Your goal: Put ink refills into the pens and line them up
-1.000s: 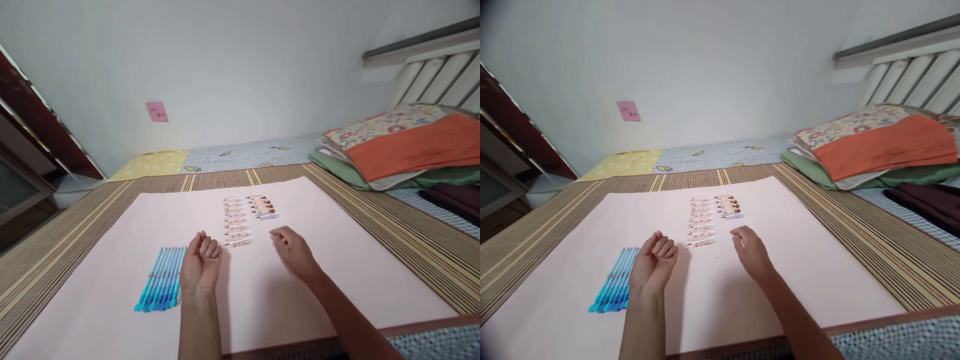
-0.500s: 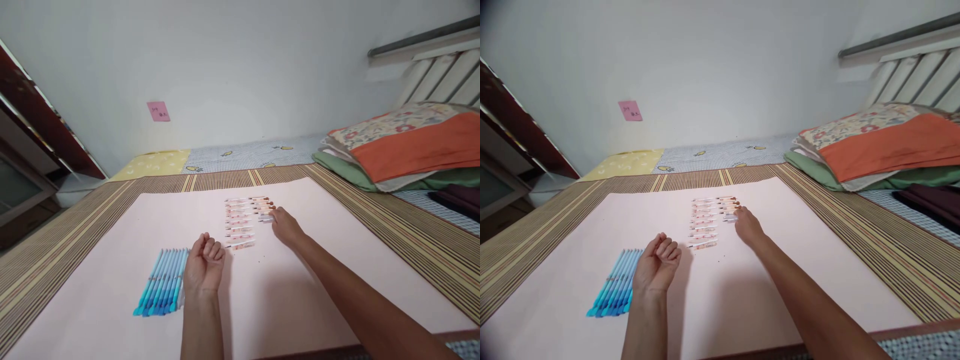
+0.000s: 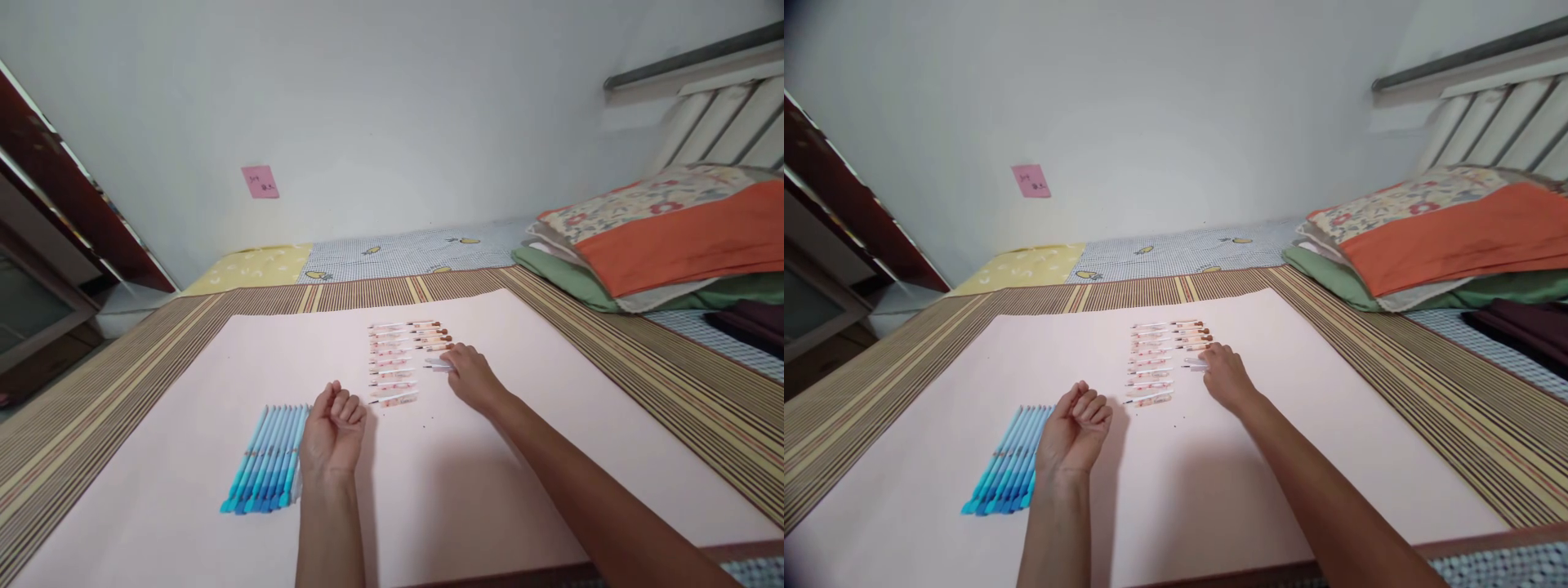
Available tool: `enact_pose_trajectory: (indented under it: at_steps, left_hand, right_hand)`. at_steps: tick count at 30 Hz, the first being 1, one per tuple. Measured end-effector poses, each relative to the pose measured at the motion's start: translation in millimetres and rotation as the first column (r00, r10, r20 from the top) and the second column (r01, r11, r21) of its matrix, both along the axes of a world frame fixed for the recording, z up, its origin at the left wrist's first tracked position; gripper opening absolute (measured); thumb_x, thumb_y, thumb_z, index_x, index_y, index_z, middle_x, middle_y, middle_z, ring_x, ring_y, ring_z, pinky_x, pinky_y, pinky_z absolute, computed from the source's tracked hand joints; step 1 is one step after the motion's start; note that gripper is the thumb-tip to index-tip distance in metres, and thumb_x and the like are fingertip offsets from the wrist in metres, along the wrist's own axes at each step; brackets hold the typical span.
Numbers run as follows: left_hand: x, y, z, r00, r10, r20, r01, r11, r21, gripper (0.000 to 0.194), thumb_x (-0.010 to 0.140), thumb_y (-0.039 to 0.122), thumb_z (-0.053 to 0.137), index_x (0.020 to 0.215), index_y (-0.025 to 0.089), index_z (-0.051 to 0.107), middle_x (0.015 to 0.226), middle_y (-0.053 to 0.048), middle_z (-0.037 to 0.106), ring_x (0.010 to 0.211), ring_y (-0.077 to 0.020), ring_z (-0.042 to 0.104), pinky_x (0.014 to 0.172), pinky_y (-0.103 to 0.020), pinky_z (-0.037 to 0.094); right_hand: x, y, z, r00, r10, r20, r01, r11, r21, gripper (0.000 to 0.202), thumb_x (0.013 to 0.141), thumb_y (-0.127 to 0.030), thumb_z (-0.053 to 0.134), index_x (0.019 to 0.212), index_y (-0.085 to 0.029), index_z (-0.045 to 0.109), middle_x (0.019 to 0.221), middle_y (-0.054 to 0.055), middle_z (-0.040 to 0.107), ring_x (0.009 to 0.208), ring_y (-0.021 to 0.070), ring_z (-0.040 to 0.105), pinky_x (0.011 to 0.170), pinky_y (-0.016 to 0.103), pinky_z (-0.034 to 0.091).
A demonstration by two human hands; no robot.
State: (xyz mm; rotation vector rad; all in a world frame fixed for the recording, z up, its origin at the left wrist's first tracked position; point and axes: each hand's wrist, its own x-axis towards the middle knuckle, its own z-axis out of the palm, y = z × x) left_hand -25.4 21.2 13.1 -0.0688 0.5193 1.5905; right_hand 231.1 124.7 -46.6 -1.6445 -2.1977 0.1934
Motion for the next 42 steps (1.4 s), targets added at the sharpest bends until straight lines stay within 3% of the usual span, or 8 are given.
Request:
enact_pose_trajectory:
  at_steps: [7, 14, 18, 22, 26, 30, 36, 42]
  left_hand:
    - [0.2, 0.9, -1.5, 1.000, 0.003, -0.014, -0.004, 1.000, -0.012, 0.015, 0.090, 0.010, 0.056, 0.075, 0.014, 0.056, 0.049, 0.009, 0.033, 0.040, -0.0051, 0.032, 0.043, -0.019, 0.024]
    - [-0.7, 2.4, -7.5, 1.000, -0.007, 0.000, 0.007, 1.000, -0.016, 0.013, 0.089, 0.010, 0.056, 0.077, 0.014, 0.057, 0.048, 0.009, 0.031, 0.040, -0.0054, 0.032, 0.043, -0.019, 0.024]
    - [-1.7, 2.8, -11.9, 0.999, -0.020, -0.025, 0.021, 1.000, 0.015, 0.012, 0.088, 0.010, 0.059, 0.077, 0.015, 0.056, 0.049, 0.009, 0.032, 0.040, -0.0054, 0.033, 0.044, -0.019, 0.025]
    - [-0.4, 3.8, -13.2, 1.000, -0.014, -0.006, 0.014, 1.000, 0.001, 0.012, 0.088, 0.010, 0.060, 0.077, 0.014, 0.057, 0.049, 0.010, 0.031, 0.040, -0.0052, 0.033, 0.044, -0.019, 0.025]
    - [1.7, 5.1, -12.8, 1.000, -0.014, 0.012, 0.014, 1.000, -0.011, 0.014, 0.088, 0.009, 0.059, 0.076, 0.014, 0.056, 0.049, 0.010, 0.030, 0.039, -0.0052, 0.032, 0.043, -0.019, 0.024]
    - [3.0, 6.1, -12.3, 0.999, -0.011, 0.040, 0.012, 1.000, -0.022, 0.017, 0.092, 0.009, 0.053, 0.076, 0.013, 0.057, 0.048, 0.009, 0.030, 0.039, -0.0053, 0.032, 0.042, -0.019, 0.024]
    - [3.8, 7.2, -10.7, 0.999, -0.010, 0.047, 0.013, 0.998, -0.060, 0.022, 0.095, 0.012, 0.050, 0.074, 0.014, 0.057, 0.047, 0.009, 0.030, 0.039, -0.0053, 0.031, 0.042, -0.019, 0.024]
    - [3.8, 9.0, -12.6, 0.999, -0.009, 0.038, 0.011, 0.998, -0.059, 0.024, 0.096, 0.013, 0.048, 0.074, 0.013, 0.058, 0.047, 0.008, 0.032, 0.039, -0.0051, 0.030, 0.042, -0.019, 0.023]
  right_hand:
    - [-1.3, -8.4, 1.7, 0.996, 0.018, -0.083, -0.020, 0.999, -0.026, 0.026, 0.078, -0.002, 0.049, 0.092, -0.019, 0.061, 0.094, 0.004, 0.064, 0.086, 0.0182, 0.055, 0.075, 0.028, 0.037]
    - [-4.2, -23.4, -3.9, 0.984, -0.040, -0.172, 0.030, 0.998, -0.060, 0.030, 0.081, -0.009, 0.055, 0.107, -0.019, 0.065, 0.112, 0.007, 0.061, 0.103, 0.0201, 0.055, 0.087, 0.029, 0.039]
    - [-8.1, -24.4, -6.8, 0.987, -0.087, -0.136, 0.084, 0.996, -0.030, 0.020, 0.083, -0.010, 0.056, 0.100, -0.018, 0.063, 0.103, 0.006, 0.063, 0.094, 0.0192, 0.056, 0.080, 0.028, 0.041]
    - [-12.3, -22.2, -8.5, 0.989, -0.116, -0.091, 0.116, 0.993, -0.003, 0.029, 0.086, -0.007, 0.053, 0.112, -0.015, 0.061, 0.109, 0.010, 0.063, 0.100, 0.0215, 0.056, 0.086, 0.029, 0.041]
    - [-14.8, -22.8, -11.0, 0.993, -0.113, -0.024, 0.113, 0.994, -0.002, 0.028, 0.087, -0.001, 0.045, 0.102, -0.014, 0.066, 0.103, 0.013, 0.062, 0.098, 0.0246, 0.055, 0.084, 0.032, 0.040]
    - [-13.6, -27.6, -12.8, 0.994, -0.112, -0.001, 0.112, 0.994, -0.007, 0.028, 0.091, -0.005, 0.044, 0.105, -0.013, 0.066, 0.104, 0.014, 0.061, 0.099, 0.0258, 0.055, 0.083, 0.033, 0.040]
    - [-0.4, -45.8, -12.3, 0.992, -0.041, -0.122, 0.033, 0.997, -0.065, 0.031, 0.091, -0.006, 0.042, 0.108, -0.015, 0.066, 0.104, 0.011, 0.061, 0.097, 0.0228, 0.057, 0.085, 0.032, 0.044]
    - [16.8, -74.0, -13.6, 0.953, 0.099, -0.287, -0.122, 0.991, -0.062, 0.030, 0.092, -0.011, 0.042, 0.103, -0.020, 0.069, 0.101, 0.009, 0.062, 0.096, 0.0233, 0.059, 0.086, 0.036, 0.046]
